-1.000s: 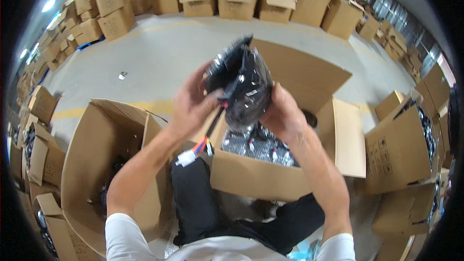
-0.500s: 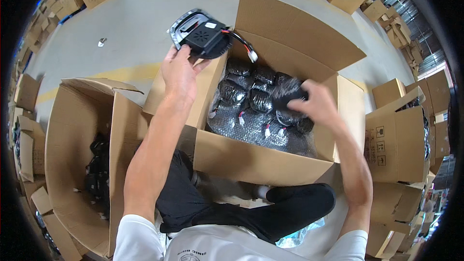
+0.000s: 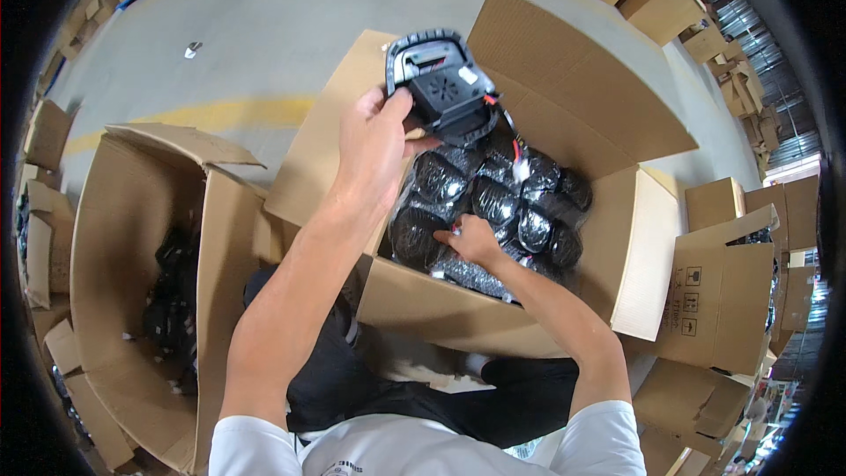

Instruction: The person packs plastic electronic components into cardboard boxes by hand, using bubble wrap for protection.

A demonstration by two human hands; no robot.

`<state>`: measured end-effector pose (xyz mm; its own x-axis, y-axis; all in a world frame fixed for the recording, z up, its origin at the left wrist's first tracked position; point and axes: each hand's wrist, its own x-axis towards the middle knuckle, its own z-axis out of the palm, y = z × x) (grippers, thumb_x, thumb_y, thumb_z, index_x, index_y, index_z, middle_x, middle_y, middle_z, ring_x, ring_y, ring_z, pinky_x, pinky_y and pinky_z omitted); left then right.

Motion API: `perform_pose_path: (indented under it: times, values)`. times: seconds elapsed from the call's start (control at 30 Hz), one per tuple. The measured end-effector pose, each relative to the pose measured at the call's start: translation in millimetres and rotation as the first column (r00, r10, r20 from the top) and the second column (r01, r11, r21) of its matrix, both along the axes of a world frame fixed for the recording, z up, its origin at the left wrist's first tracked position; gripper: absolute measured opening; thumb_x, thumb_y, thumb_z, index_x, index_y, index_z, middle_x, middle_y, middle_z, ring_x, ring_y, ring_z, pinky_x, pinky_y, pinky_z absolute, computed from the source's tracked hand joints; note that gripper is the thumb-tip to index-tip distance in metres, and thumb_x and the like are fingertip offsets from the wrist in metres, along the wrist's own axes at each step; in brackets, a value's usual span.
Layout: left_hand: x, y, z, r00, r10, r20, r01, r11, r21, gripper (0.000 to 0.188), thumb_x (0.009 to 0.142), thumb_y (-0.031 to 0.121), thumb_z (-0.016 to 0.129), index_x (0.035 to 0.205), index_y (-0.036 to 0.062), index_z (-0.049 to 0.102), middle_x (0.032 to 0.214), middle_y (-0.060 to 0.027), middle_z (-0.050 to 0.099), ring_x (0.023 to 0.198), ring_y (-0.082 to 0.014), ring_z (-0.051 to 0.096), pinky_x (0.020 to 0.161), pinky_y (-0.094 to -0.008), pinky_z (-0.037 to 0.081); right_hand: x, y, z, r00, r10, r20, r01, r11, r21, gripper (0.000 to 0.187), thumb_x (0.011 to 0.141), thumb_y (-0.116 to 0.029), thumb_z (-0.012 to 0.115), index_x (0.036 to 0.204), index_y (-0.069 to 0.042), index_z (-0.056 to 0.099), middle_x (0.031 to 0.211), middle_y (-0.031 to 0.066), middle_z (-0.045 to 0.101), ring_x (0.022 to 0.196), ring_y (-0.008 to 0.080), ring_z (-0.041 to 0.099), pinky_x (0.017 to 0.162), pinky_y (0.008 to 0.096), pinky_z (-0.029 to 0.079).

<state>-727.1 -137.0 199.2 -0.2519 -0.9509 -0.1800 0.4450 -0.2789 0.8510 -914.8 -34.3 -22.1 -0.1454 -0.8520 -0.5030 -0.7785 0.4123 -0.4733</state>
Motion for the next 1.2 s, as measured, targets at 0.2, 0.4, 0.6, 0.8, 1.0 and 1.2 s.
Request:
perform_pose_path:
  times: [0.2, 0.4, 0.6, 0.8, 1.0, 1.2]
  values:
    - [-11, 10, -12, 0.996, 0.063, 0.062, -0.063, 0.998, -0.009, 0.029, 0.098, 0.011, 0.048, 0.120, -0.0052, 0.057, 0.096, -0.0130, 0.067, 0.088, -0.0187, 0.067, 0.072, -0.0343, 0.057, -94, -13, 93, 0.931, -0.346, 0.113, 0.350, 0.764, -0.542, 0.037, 0.096, -0.029, 0.056, 0.075, 0.000, 0.066, 0.066, 0.0133, 0.066, 0.061, 0.0210, 0.066, 0.060, 0.0361, 0.052]
    - [-43, 47, -27, 0.959, 0.027, 0.282, 0.122, 0.859, -0.497, 0.038, 0.085, 0.007, 0.068, 0.119, -0.0052, 0.059, 0.107, -0.0143, 0.064, 0.093, -0.0206, 0.065, 0.079, -0.0302, 0.053, -16, -13, 237, 0.840, 0.096, 0.533, 0.278, 0.768, -0.577, 0.048, 0.098, -0.035, 0.058, 0.123, 0.005, 0.057, 0.120, 0.0162, 0.061, 0.111, 0.0187, 0.055, 0.097, 0.0322, 0.043]
    - [-64, 67, -43, 0.869, -0.430, 0.245, 0.495, 0.749, -0.440, 0.044, 0.088, 0.004, 0.067, 0.128, -0.0082, 0.052, 0.128, -0.0146, 0.055, 0.116, -0.0225, 0.059, 0.098, -0.0330, 0.050, -51, 10, 222, 0.977, -0.103, 0.186, 0.190, 0.815, -0.547, 0.041, 0.083, -0.033, 0.072, 0.099, 0.005, 0.066, 0.085, 0.0205, 0.069, 0.082, 0.0231, 0.067, 0.076, 0.0366, 0.052]
    - [-63, 57, -23, 0.880, -0.246, 0.407, 0.413, 0.819, -0.398, 0.036, 0.090, 0.010, 0.065, 0.121, -0.0074, 0.059, 0.106, -0.0158, 0.068, 0.095, -0.0181, 0.066, 0.084, -0.0308, 0.054, -83, 60, 63, 0.924, -0.358, 0.134, 0.365, 0.930, -0.032, 0.056, 0.088, -0.037, 0.068, 0.118, 0.008, 0.058, 0.114, 0.0204, 0.067, 0.103, 0.0266, 0.066, 0.090, 0.0416, 0.051]
    - [-36, 58, -31, 0.809, -0.079, 0.582, 0.407, 0.790, -0.458, 0.035, 0.086, 0.014, 0.063, 0.114, -0.0065, 0.064, 0.102, -0.0214, 0.067, 0.087, -0.0255, 0.069, 0.080, -0.0352, 0.054, -66, 68, -5, 0.391, -0.554, 0.735, 0.276, 0.832, 0.481, 0.057, 0.091, -0.031, 0.071, 0.133, -0.002, 0.048, 0.125, 0.0088, 0.060, 0.114, 0.0222, 0.058, 0.095, 0.0402, 0.049]
    - [-75, 78, -36, 0.836, 0.037, 0.548, 0.316, 0.783, -0.536, 0.018, 0.073, 0.011, 0.058, 0.078, -0.0045, 0.066, 0.095, -0.0318, 0.061, 0.093, -0.0467, 0.061, 0.084, -0.0508, 0.052, -74, 88, 7, 0.961, 0.232, 0.153, -0.211, 0.967, -0.140, 0.035, 0.093, -0.027, 0.066, 0.114, 0.000, 0.065, 0.106, 0.0131, 0.071, 0.100, 0.0243, 0.066, 0.089, 0.0363, 0.049]
